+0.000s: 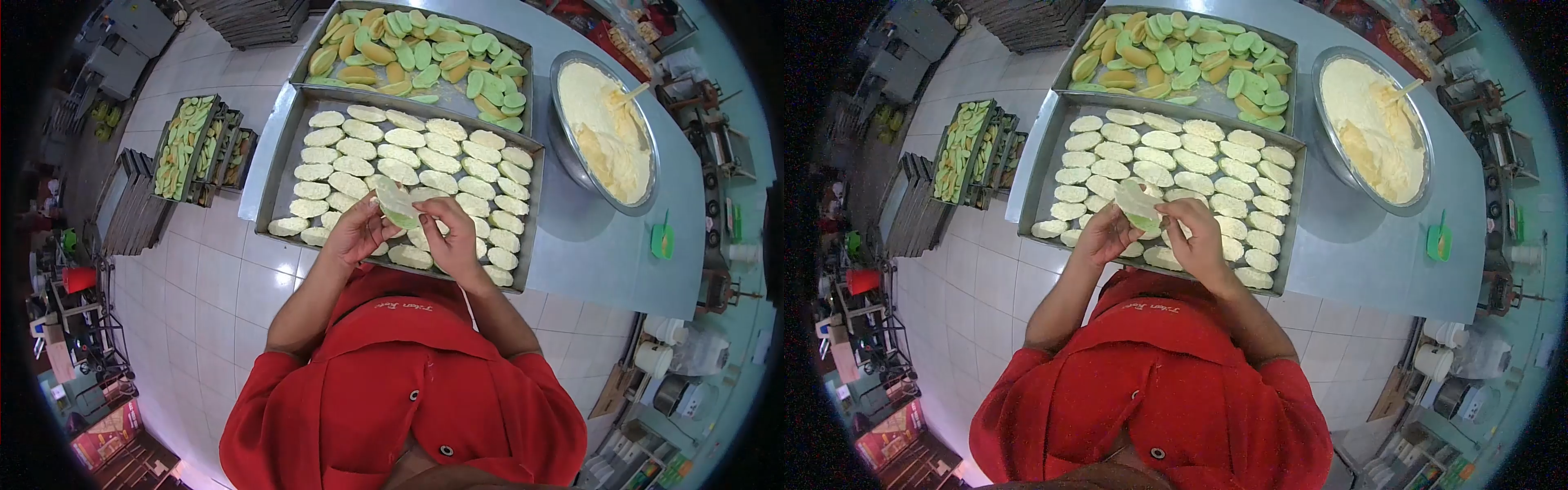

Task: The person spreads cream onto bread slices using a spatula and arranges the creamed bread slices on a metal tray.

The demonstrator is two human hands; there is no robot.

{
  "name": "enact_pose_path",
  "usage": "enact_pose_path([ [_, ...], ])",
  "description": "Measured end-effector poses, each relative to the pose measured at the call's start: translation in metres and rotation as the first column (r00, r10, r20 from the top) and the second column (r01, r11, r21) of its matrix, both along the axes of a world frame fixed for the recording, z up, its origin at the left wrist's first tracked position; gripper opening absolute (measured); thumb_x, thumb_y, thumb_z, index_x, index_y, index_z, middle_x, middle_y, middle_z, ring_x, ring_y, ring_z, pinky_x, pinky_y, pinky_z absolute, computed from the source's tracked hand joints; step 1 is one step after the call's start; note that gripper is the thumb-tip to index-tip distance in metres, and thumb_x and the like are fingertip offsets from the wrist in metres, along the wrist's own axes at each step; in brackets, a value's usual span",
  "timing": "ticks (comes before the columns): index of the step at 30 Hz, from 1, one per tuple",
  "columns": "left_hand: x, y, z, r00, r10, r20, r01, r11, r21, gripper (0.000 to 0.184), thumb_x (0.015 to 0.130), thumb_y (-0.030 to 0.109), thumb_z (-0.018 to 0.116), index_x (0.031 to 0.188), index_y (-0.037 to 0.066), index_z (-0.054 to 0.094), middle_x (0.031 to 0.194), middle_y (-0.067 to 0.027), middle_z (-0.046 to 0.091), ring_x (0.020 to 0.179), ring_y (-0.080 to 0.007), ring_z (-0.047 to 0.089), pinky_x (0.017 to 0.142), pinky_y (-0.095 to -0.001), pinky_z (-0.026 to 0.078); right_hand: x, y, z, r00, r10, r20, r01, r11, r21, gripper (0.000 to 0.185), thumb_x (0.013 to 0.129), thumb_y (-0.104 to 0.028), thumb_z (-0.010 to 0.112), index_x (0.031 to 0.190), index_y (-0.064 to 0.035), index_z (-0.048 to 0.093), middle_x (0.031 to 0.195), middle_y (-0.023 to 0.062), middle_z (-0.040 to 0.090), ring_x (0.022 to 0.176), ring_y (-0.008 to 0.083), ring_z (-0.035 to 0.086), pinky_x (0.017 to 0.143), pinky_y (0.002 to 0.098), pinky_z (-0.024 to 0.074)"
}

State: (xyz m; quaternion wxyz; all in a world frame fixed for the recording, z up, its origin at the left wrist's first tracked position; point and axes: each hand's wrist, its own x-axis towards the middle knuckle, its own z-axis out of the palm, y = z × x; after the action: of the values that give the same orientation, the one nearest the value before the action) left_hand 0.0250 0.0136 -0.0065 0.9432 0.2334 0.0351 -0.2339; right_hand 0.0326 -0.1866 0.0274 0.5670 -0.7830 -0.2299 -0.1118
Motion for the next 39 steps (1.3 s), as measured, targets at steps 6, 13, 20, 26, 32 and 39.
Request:
enact_pose_path([
  [6, -0.009, 0.022, -0.004, 0.999, -0.008, -0.036, 0.011, 0.997, 0.071, 0.057, 0.096, 0.030, 0.056, 0.141, 0.003, 0.036, 0.132, -0.0155, 0.052, 0.113, -0.0249, 0.061, 0.088, -0.0342, 0.058, 0.002, -0.021, -0.006, 0.982, -0.083, 0.167, 0.144, 0.907, -0.396, 0.023, 0.081, 0.004, 0.061, 0.100, -0.0069, 0.068, 0.091, 0.0112, 0.063, 0.081, 0.0293, 0.059, 0.069, 0.0367, 0.0474],
  [13, -0.007, 0.024, -0.012, 0.996, -0.073, -0.042, 0.075, 0.996, 0.039, 0.054, 0.097, 0.032, 0.054, 0.141, 0.005, 0.036, 0.130, -0.0158, 0.053, 0.111, -0.0252, 0.062, 0.085, -0.0344, 0.060, -0.004, -0.008, 0.028, 1.000, 0.009, 0.021, -0.003, 0.958, -0.286, 0.029, 0.080, 0.004, 0.059, 0.104, -0.0095, 0.068, 0.087, 0.0095, 0.061, 0.083, 0.0292, 0.057, 0.071, 0.0384, 0.0465],
  [20, -0.002, 0.021, -0.021, 0.985, -0.002, -0.173, 0.001, 1.000, -0.001, 0.047, 0.098, 0.031, 0.052, 0.136, 0.004, 0.043, 0.130, -0.0170, 0.054, 0.112, -0.0273, 0.062, 0.086, -0.0372, 0.059, -0.019, -0.012, 0.043, 0.986, 0.163, 0.023, -0.142, 0.912, -0.384, 0.039, 0.075, 0.005, 0.061, 0.108, -0.0141, 0.069, 0.088, 0.0071, 0.060, 0.082, 0.0271, 0.057, 0.070, 0.0372, 0.0465],
  [26, 0.008, 0.023, -0.041, 0.985, -0.054, -0.167, 0.025, 0.985, -0.169, 0.051, 0.098, 0.033, 0.053, 0.138, 0.003, 0.042, 0.133, -0.0166, 0.054, 0.116, -0.0296, 0.059, 0.097, -0.0431, 0.051, -0.006, -0.012, 0.037, 0.968, 0.010, 0.252, 0.091, 0.918, -0.386, 0.045, 0.072, 0.004, 0.063, 0.110, -0.0173, 0.070, 0.094, 0.0083, 0.059, 0.083, 0.0279, 0.056, 0.071, 0.0382, 0.0444],
  [32, 0.007, -0.003, -0.005, 0.997, -0.083, -0.002, 0.083, 0.997, -0.007, 0.058, 0.097, 0.035, 0.055, 0.142, 0.004, 0.036, 0.130, -0.0118, 0.056, 0.113, -0.0229, 0.061, 0.086, -0.0372, 0.058, 0.022, -0.016, 0.024, 0.921, -0.122, 0.369, 0.288, 0.852, -0.437, 0.040, 0.071, 0.003, 0.064, 0.106, -0.0154, 0.071, 0.095, 0.0089, 0.058, 0.083, 0.0285, 0.055, 0.072, 0.0407, 0.0433],
  [39, 0.015, 0.001, -0.008, 0.993, -0.119, 0.021, 0.117, 0.989, 0.088, 0.060, 0.094, 0.031, 0.058, 0.142, 0.003, 0.035, 0.132, -0.0109, 0.053, 0.114, -0.0239, 0.060, 0.087, -0.0390, 0.057, 0.027, -0.064, -0.007, 0.966, -0.257, 0.013, 0.250, 0.926, -0.284, 0.022, 0.083, 0.003, 0.061, 0.099, -0.0079, 0.072, 0.083, 0.0105, 0.062, 0.081, 0.0286, 0.058, 0.071, 0.0366, 0.0458],
])
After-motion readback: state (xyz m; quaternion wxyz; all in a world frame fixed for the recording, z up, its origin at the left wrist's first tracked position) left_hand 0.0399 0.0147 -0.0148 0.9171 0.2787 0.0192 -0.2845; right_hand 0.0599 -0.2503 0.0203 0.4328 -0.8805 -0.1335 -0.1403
